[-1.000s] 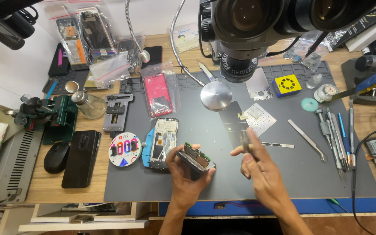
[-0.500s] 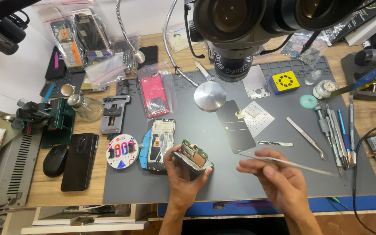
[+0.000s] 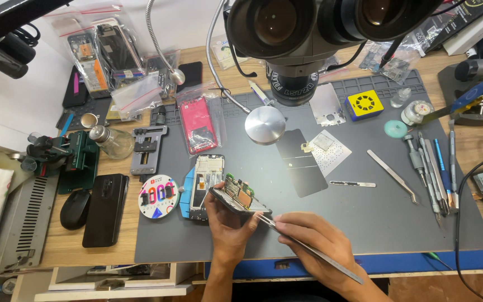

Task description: The person uses tweezers to carefully lift and remove a small component from the motherboard of a disassembled smartphone. They then place the component onto a nearby work mat and continue to adjust the motherboard with the tweezers.

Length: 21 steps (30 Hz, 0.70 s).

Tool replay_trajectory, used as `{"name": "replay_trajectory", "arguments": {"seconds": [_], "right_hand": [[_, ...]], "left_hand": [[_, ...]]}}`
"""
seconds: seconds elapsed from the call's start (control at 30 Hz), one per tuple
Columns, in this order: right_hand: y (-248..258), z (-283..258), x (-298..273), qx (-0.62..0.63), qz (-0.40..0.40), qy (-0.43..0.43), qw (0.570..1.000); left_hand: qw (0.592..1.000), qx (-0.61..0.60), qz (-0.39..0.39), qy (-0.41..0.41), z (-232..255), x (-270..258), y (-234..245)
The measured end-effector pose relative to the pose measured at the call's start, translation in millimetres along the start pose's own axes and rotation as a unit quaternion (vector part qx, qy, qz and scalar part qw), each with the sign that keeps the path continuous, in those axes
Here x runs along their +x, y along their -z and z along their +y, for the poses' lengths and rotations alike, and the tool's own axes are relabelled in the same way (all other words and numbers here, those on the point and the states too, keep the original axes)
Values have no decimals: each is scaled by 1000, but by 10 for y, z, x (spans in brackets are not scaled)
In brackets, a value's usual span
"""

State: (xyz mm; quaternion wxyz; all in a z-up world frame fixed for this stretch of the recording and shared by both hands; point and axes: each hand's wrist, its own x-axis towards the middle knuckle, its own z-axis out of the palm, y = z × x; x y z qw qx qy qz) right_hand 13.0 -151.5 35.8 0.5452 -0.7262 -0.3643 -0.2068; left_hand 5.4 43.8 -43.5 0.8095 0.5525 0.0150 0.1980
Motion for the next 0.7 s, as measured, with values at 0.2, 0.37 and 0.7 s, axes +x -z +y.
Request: {"name": "replay_trajectory", "arguments": {"seconds": [0.2, 0.37, 0.7], "right_hand": [[-78, 43, 18, -29, 10, 28, 999], [-87, 47, 40, -39, 2, 38, 999], [-103, 33, 91, -63, -7, 55, 996]], "left_hand": [[1000, -8, -12, 9, 89, 6, -48], [1000, -7, -14, 7, 106, 5, -47], [1000, 1, -4, 7, 85, 0, -35]]}}
